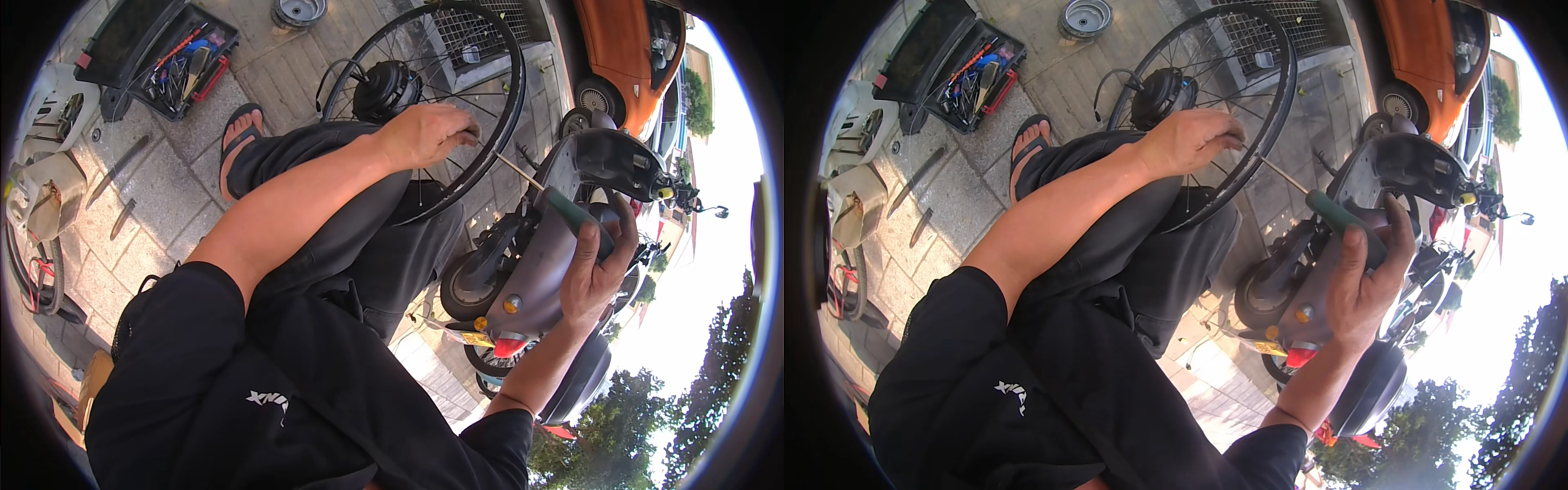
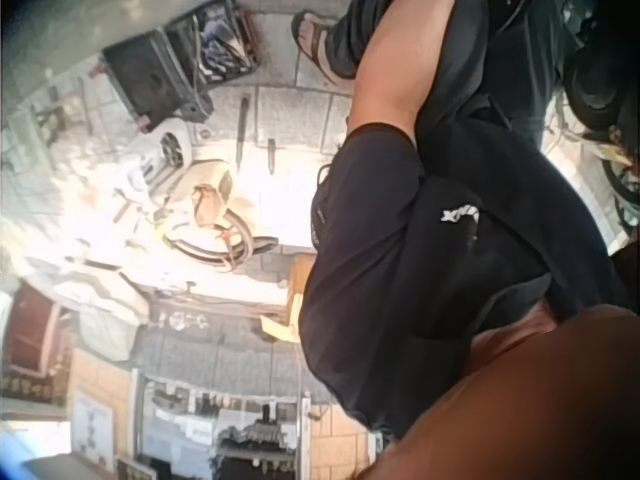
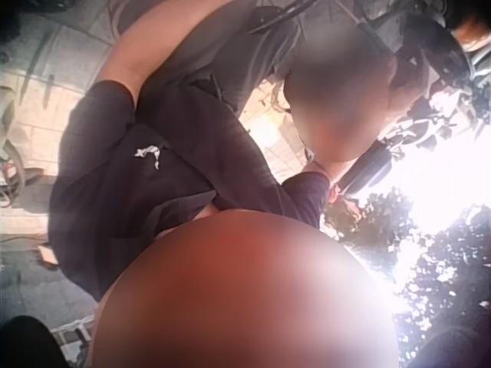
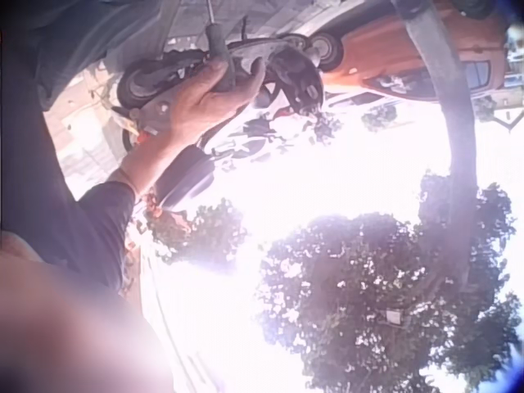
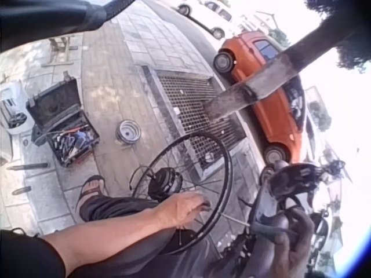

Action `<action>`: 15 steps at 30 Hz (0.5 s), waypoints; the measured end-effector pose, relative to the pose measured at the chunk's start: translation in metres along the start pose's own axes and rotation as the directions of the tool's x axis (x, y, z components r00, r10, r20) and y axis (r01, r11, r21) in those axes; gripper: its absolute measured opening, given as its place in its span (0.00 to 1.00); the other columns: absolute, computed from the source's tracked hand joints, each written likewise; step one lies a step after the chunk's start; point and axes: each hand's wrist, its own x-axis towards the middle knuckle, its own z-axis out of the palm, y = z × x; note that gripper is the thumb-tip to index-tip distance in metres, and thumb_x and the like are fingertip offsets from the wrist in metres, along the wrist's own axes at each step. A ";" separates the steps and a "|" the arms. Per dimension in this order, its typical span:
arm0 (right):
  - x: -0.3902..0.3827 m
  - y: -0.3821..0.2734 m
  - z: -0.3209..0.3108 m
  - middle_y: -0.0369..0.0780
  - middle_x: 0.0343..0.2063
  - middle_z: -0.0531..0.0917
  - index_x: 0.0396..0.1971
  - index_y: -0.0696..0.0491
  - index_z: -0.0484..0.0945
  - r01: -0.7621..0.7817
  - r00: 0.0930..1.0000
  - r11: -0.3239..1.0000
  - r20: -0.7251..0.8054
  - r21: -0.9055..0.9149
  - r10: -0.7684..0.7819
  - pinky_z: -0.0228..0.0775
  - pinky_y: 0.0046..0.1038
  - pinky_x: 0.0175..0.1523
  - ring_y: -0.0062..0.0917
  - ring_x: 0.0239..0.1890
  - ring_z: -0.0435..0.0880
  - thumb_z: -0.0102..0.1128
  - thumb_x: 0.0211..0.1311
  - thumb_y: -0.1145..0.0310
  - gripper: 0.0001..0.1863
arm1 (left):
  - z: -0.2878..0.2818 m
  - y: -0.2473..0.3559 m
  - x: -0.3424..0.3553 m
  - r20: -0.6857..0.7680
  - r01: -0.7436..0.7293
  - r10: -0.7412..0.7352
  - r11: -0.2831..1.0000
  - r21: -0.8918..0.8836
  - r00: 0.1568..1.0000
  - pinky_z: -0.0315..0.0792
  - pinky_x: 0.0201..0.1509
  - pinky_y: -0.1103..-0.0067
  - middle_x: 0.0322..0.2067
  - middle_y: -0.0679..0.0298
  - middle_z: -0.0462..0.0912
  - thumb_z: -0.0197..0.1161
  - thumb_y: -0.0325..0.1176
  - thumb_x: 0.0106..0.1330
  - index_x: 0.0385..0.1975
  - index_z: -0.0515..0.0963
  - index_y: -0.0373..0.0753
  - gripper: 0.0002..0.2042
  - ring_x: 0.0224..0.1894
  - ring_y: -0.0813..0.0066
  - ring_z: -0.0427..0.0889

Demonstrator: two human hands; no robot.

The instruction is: The person sits on the ground and adjusts the spokes of a bicycle wheel using a spoke wrench. They rotate the wheel, tighten or loosen individual spokes, and check alignment by hand.

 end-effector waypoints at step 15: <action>0.004 0.006 0.003 0.40 0.38 0.86 0.67 0.56 0.74 -0.144 0.988 0.987 0.044 -0.069 0.147 0.74 0.26 0.52 0.23 0.42 0.83 0.68 0.72 0.55 0.30 | -0.003 -0.003 0.000 0.055 0.140 -0.133 0.976 -0.168 0.990 0.81 0.52 0.69 0.43 0.54 0.87 0.66 0.25 0.70 0.51 0.80 0.34 0.12 0.48 0.59 0.89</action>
